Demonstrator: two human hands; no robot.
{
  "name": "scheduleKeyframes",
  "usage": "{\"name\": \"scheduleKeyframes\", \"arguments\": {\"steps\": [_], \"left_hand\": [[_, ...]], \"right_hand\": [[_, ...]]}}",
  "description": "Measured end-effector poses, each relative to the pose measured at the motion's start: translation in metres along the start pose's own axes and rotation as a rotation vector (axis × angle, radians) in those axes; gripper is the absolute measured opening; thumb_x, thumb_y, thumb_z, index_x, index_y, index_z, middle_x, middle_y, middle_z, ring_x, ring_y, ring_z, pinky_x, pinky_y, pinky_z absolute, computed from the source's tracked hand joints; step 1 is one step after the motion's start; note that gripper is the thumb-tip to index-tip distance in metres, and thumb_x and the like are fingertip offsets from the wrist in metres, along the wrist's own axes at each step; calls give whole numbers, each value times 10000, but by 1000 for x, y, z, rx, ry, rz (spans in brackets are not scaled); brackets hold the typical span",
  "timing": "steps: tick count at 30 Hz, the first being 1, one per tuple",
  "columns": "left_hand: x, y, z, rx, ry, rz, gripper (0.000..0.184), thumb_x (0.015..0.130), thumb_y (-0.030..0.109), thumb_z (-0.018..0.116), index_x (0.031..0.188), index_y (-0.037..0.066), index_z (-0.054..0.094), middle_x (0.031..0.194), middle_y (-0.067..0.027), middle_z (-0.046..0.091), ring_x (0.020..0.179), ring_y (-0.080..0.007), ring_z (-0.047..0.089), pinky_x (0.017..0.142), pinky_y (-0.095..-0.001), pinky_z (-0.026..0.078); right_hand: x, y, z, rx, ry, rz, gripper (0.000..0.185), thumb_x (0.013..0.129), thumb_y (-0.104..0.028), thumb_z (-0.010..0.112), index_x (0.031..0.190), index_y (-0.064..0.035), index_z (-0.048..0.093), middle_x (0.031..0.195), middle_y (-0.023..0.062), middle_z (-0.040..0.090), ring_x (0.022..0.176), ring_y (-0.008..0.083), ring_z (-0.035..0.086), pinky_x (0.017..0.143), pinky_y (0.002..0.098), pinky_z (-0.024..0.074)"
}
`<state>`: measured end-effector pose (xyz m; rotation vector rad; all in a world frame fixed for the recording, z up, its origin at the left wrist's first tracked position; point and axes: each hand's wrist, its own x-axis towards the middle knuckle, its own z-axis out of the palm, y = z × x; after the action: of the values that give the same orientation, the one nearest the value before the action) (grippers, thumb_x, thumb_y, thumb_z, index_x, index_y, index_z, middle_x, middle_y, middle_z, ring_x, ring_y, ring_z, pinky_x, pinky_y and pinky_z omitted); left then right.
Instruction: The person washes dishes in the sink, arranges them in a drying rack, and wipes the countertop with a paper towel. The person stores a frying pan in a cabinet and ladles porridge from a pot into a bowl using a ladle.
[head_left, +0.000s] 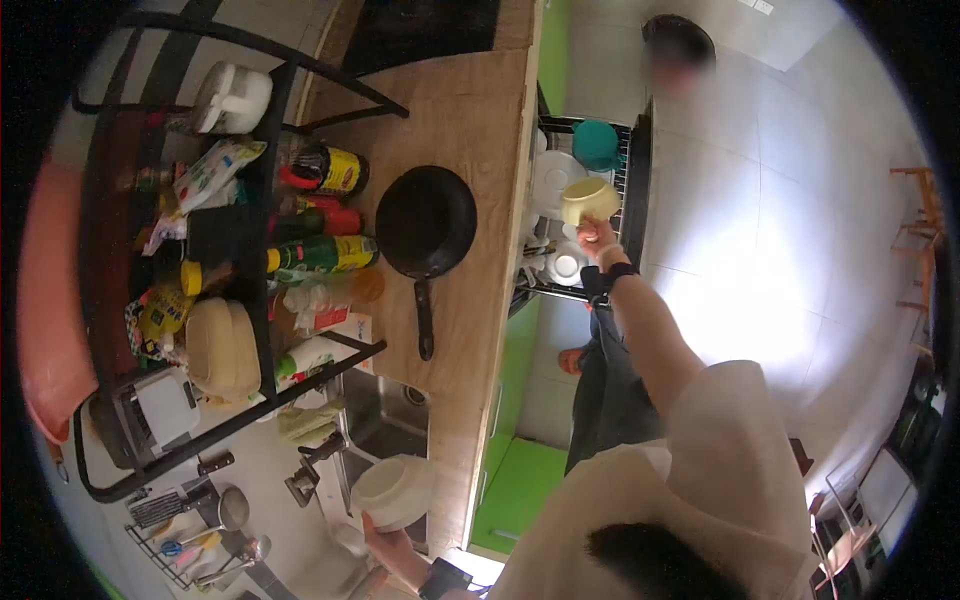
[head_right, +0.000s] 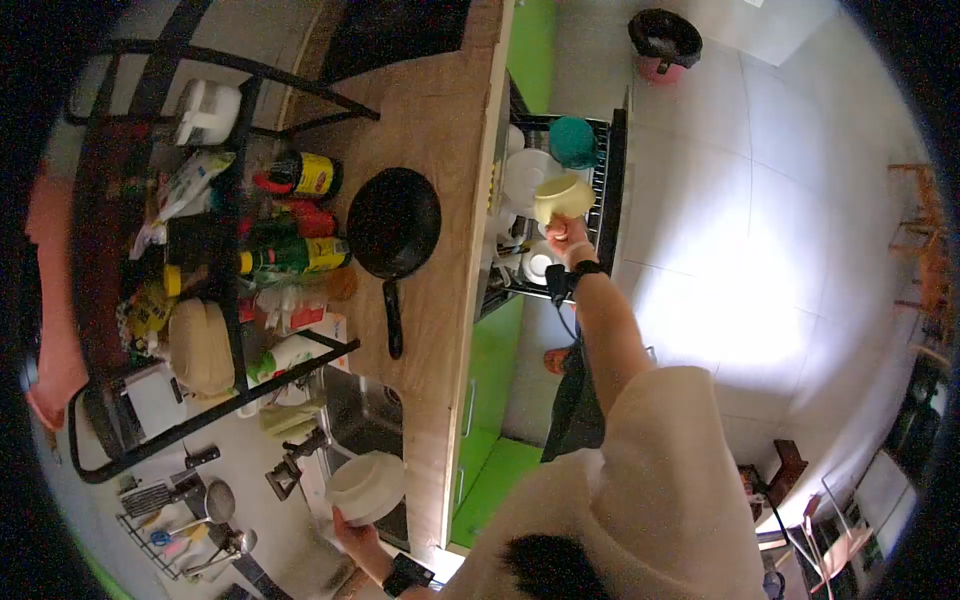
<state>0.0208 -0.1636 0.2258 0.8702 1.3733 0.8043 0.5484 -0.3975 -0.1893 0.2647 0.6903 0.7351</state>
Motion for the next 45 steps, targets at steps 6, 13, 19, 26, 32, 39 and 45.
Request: {"name": "scheduleKeyframes", "arguments": {"steps": [6, 13, 19, 26, 32, 39, 45], "left_hand": [[-13, 9, 18, 69, 48, 5, 457, 859, 280, 514, 1171, -49, 450, 1168, -145, 518, 1076, -243, 496, 915, -383, 400], [-27, 20, 33, 125, 14, 65, 513, 849, 284, 526, 1217, -50, 399, 1182, -152, 507, 1085, -248, 491, 926, -387, 387], [-33, 18, 46, 77, -37, 37, 483, 857, 260, 517, 1213, -47, 408, 1190, -141, 506, 1091, -235, 489, 929, -374, 386], [-44, 15, 68, 73, -36, 77, 422, 806, 217, 596, 1138, -21, 490, 1113, -119, 562, 1009, -239, 549, 862, -377, 450], [-41, 12, 63, 19, -51, 82, 395, 807, 213, 596, 1110, -25, 514, 1116, -118, 560, 1031, -225, 535, 880, -382, 438], [-43, 7, 66, 23, -81, 53, 382, 832, 202, 557, 1130, -28, 491, 1128, -119, 550, 1052, -214, 519, 905, -362, 426], [-42, 7, 70, -7, -20, 31, 374, 810, 181, 570, 1115, -28, 514, 1150, -129, 533, 1071, -221, 507, 911, -370, 421]], "right_hand": [[-2, 12, -48, 199, -158, 73, 86, 836, -74, 482, 758, -38, 480, 589, 2, 424, 534, 95, 454, 462, 190, 446], [-30, 12, -73, -92, 272, -12, 74, 765, -41, 544, 824, -7, 515, 697, 63, 520, 646, 158, 546, 534, 213, 509], [-18, 8, -104, -329, 320, -138, 61, 775, -90, 514, 825, -55, 517, 680, 39, 506, 577, 153, 504, 471, 248, 459], [-24, 30, -53, -1468, 973, -45, 505, 724, -184, 661, 1160, -98, 422, 1057, 159, 520, 898, 308, 571, 669, 457, 513], [-41, 47, -50, -2838, 854, -656, 624, 826, -143, 447, 1363, -46, 144, 1381, 211, 182, 1216, 393, 304, 959, 413, 359], [-28, 42, -69, -3227, 701, -535, 650, 798, -193, 430, 1319, 105, 180, 1395, 270, 129, 1282, 458, 96, 1046, 487, 128], [-6, 24, -120, -3575, 273, -232, 447, 775, -276, 472, 1083, 46, 423, 1094, 222, 381, 1042, 383, 316, 916, 548, 206]]}}
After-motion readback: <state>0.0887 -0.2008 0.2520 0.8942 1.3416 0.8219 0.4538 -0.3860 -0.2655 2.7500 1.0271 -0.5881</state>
